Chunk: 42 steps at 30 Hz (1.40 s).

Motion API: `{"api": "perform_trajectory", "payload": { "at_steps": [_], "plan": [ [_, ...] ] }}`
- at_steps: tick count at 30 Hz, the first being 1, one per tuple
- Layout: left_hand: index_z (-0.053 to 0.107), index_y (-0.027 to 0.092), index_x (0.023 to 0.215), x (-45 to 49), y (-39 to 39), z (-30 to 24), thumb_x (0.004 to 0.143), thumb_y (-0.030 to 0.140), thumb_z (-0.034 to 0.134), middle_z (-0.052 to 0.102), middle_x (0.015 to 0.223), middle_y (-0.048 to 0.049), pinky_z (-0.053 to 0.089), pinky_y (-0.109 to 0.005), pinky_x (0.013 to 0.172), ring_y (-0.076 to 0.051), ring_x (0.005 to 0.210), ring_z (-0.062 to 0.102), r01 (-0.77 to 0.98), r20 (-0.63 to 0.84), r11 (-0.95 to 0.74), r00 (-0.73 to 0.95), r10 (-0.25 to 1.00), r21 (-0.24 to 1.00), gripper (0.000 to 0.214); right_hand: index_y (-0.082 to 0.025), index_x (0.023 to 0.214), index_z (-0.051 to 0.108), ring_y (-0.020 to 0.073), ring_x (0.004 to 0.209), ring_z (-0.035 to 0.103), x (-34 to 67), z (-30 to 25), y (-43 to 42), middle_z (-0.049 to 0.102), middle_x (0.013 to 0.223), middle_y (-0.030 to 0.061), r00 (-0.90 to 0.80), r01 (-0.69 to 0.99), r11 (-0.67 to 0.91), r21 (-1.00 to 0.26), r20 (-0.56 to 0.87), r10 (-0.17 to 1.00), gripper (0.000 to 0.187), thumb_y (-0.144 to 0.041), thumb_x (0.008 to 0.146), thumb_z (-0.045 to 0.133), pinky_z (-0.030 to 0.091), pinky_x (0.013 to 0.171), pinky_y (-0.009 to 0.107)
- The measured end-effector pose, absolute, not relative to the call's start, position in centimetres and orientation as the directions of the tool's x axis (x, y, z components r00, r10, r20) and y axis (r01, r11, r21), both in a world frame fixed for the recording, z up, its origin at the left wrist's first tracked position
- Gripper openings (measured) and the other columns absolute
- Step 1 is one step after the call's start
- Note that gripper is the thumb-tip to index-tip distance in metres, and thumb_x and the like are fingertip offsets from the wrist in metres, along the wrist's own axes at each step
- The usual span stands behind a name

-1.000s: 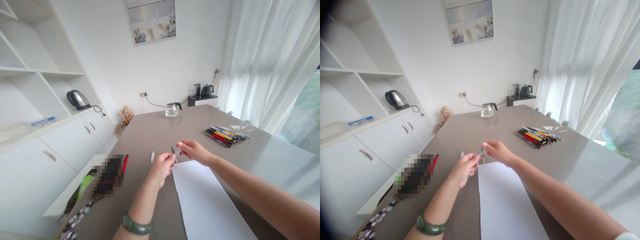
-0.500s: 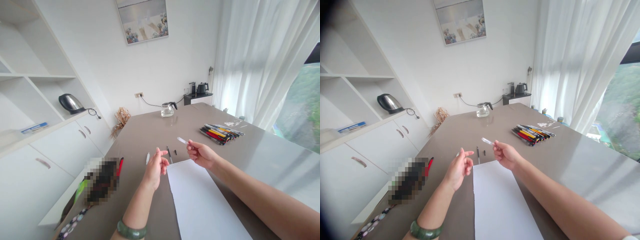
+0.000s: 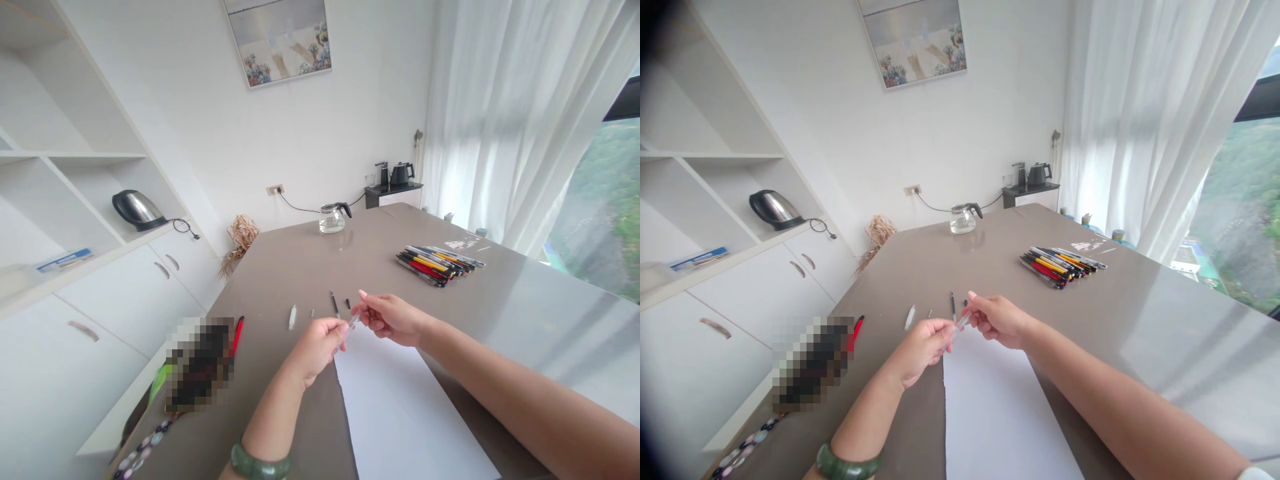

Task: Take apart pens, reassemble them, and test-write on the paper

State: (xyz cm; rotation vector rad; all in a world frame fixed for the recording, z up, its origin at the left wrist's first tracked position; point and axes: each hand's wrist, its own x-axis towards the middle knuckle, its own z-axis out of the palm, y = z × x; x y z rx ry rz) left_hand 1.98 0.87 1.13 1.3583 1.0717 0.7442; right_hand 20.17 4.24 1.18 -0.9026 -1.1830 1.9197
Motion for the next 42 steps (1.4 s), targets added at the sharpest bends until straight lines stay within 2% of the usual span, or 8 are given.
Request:
{"api": "perform_trajectory", "payload": {
  "at_steps": [5,8,11,15,23,38,41,42],
  "plan": [
    [0.054,0.016,0.092,1.5,1.5,0.7,0.073,0.045,0.046,0.043,0.062,0.0015,0.015,-0.017,0.038,-0.002,0.042,0.025,0.068,-0.145,0.132,0.247,0.958,0.989,0.037,-0.012,0.08,0.06,0.0072,0.056,0.048,21.3,0.9,5.4,0.057,0.073,0.0048,-0.482,-0.294,-0.304,-0.906,-0.135,0.866,0.016,-0.012,0.064,0.056,0.04,0.052,0.021],
    [0.054,0.015,0.092,1.1,1.8,0.7,0.071,0.044,0.049,0.043,0.062,0.0016,0.017,-0.017,0.038,-0.002,0.042,0.027,-0.012,-0.111,0.115,0.172,0.979,0.993,0.036,-0.012,0.083,0.058,0.011,0.063,0.055,21.9,0.1,6.5,0.059,0.079,0.0078,-0.354,-0.241,-0.201,-0.949,-0.107,0.929,0.018,-0.012,0.065,0.057,0.045,0.064,0.026],
    [0.054,0.015,0.091,0.7,2.0,0.9,0.07,0.044,0.051,0.043,0.061,0.0015,0.019,-0.017,0.038,-0.003,0.042,0.029,-0.084,-0.091,0.101,0.117,0.989,0.991,0.037,-0.013,0.085,0.054,0.014,0.065,0.058,22.3,-0.8,7.9,0.06,0.079,0.0099,-0.192,0.028,-0.07,-0.997,-0.074,0.979,0.017,-0.023,0.071,0.054,0.047,0.062,0.027],
    [0.053,0.014,0.091,0.4,2.0,0.9,0.069,0.043,0.051,0.043,0.061,0.0018,0.018,-0.016,0.038,-0.002,0.041,0.029,-0.121,-0.091,0.1,0.082,0.992,0.988,0.036,-0.014,0.076,0.055,0.0108,0.052,0.055,22.1,-1.7,9.5,0.062,0.069,0.0072,-0.141,0.46,0.014,-0.888,-0.057,0.988,0.02,-0.032,0.072,0.05,0.044,0.047,0.021],
    [0.053,0.014,0.089,0.5,1.8,0.8,0.07,0.041,0.052,0.043,0.06,0.0023,0.018,-0.016,0.038,-0.002,0.041,0.029,-0.115,-0.1,0.113,0.114,0.988,0.987,0.033,-0.016,0.061,0.063,0.0108,0.055,0.052,20.1,-1.7,12.4,0.06,0.058,0.0007,-0.199,0.732,0.132,-0.669,-0.025,0.98,0.013,-0.029,0.06,0.061,0.036,0.051,0.019],
    [0.053,0.014,0.089,0.7,1.6,1.1,0.072,0.042,0.05,0.044,0.058,0.0022,0.023,-0.016,0.038,-0.002,0.041,0.032,-0.099,-0.073,0.086,0.124,0.989,0.991,0.033,-0.016,0.065,0.06,0.0097,0.054,0.046,19.6,0.0,11.7,0.057,0.059,0.0007,-0.178,0.771,0.186,-0.609,0.075,0.981,0.027,-0.04,0.069,0.049,0.032,0.049,0.02],
    [0.05,0.016,0.089,0.9,1.4,1.1,0.072,0.044,0.049,0.045,0.058,0.0025,0.026,-0.017,0.039,-0.003,0.042,0.035,-0.099,-0.05,0.061,0.113,0.992,0.993,0.033,-0.014,0.071,0.057,0.0083,0.047,0.04,18.8,0.8,9.2,0.053,0.059,0.0011,-0.132,0.707,0.176,-0.685,0.117,0.984,0.04,-0.048,0.075,0.035,0.03,0.044,0.02],
    [0.049,0.016,0.089,1.0,1.4,1.1,0.072,0.044,0.049,0.046,0.059,0.0025,0.027,-0.017,0.04,-0.003,0.042,0.036,-0.101,-0.041,0.053,0.119,0.992,0.993,0.033,-0.014,0.071,0.057,0.0074,0.045,0.038,18.5,1.0,8.1,0.052,0.058,0.0008,-0.171,0.573,0.176,-0.801,0.093,0.981,0.041,-0.05,0.074,0.037,0.029,0.042,0.02]
  ]
}}
